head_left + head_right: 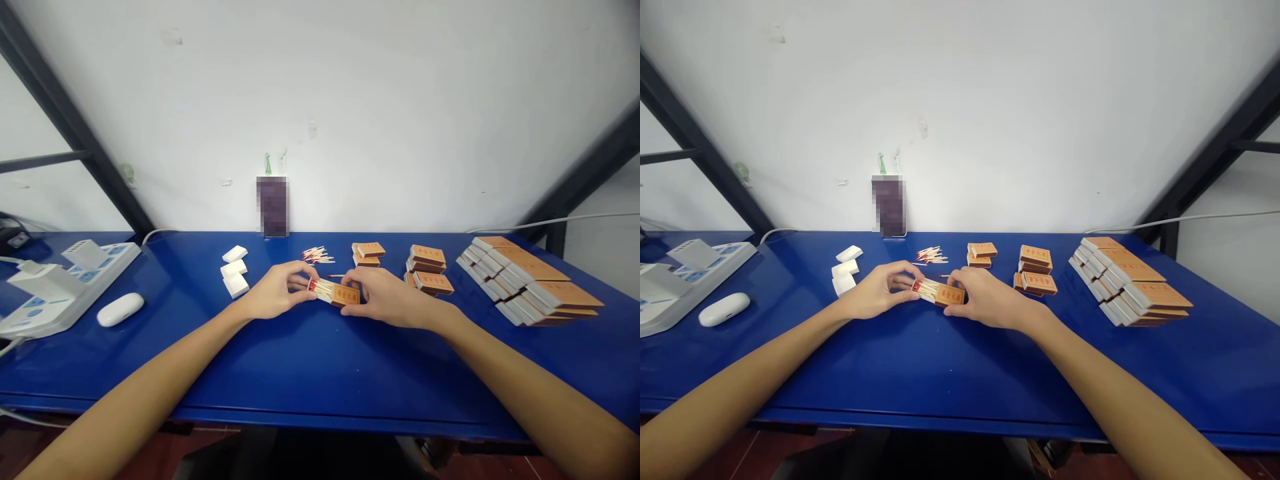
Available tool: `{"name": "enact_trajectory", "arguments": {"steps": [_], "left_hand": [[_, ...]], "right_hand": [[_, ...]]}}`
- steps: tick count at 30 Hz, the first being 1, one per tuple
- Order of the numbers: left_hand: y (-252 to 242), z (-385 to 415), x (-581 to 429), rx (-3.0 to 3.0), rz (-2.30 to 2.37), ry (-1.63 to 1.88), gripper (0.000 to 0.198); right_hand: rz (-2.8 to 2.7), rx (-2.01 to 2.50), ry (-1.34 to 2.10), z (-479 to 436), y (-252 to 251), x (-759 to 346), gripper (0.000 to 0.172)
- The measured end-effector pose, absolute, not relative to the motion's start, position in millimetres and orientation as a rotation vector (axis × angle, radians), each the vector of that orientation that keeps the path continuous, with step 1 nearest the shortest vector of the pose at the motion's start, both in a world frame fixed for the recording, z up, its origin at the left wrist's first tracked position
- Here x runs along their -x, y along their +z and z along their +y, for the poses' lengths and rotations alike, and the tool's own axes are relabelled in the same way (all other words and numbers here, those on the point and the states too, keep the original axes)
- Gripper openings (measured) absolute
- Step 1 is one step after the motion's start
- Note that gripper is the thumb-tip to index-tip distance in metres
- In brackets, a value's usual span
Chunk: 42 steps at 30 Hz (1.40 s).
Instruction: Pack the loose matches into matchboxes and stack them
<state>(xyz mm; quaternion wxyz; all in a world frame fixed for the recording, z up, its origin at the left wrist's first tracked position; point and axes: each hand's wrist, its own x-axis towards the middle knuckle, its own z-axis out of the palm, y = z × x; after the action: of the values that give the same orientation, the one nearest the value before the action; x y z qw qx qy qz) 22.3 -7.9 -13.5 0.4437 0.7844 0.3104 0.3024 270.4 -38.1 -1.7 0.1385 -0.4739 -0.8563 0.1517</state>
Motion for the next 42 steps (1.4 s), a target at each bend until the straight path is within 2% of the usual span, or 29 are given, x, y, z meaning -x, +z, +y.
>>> {"name": "enact_trajectory", "arguments": {"steps": [5, 10, 12, 16, 19, 21, 22, 24, 25, 30, 34, 38, 42], "left_hand": [[-14, -14, -28, -1.949, 0.717, 0.729, 0.038], [-12, -16, -26, -2.324, 0.655, 0.692, 0.095], [-11, -19, -26, -2.414, 0.619, 0.628, 0.102], [-9, -29, -31, -2.474, 0.586, 0.532, 0.099], [-2, -34, -34, -2.627, 0.628, 0.421, 0.1], [9, -32, -27, -2.793, 0.678, 0.34, 0.088], [16, -29, -20, -2.877, 0.733, 0.307, 0.075], [31, -22, 0, -2.965, 1.017, 0.3, 0.048], [38, -19, 13, -2.965, 1.194, 0.307, 0.042], [40, -24, 68, -2.866, 1.766, 0.249, 0.046], [14, -42, 82, -2.826, 1.712, 0.225, 0.047], [-3, -52, 74, -2.813, 1.485, 0.346, 0.044], [-2, -60, 34, -2.838, 1.252, 0.333, 0.035]], "right_hand": [[-2.385, 1.288, 0.521, -44, 3, -264, 0.036], [-2.481, 1.031, 0.621, -61, 9, -251, 0.03], [-2.503, 0.982, 0.649, -68, 10, -246, 0.029], [-2.529, 0.985, 0.687, -84, 8, -245, 0.029], [-2.515, 1.094, 0.592, -96, 8, -264, 0.032], [-2.459, 1.229, 0.4, -100, 10, -290, 0.032], [-2.388, 1.297, 0.268, -100, 10, -307, 0.032], [-2.269, 1.42, 0.044, -97, 10, -343, 0.03], [-2.19, 1.486, -0.07, -94, 8, -361, 0.032], [-2.166, 1.561, -0.273, -82, -12, -411, 0.032], [-2.183, 1.528, -0.337, -80, -20, -409, 0.031], [-2.142, 1.443, -0.505, -84, -14, -382, 0.025], [-2.407, 1.277, -0.336, -73, -12, -325, 0.029]]}}
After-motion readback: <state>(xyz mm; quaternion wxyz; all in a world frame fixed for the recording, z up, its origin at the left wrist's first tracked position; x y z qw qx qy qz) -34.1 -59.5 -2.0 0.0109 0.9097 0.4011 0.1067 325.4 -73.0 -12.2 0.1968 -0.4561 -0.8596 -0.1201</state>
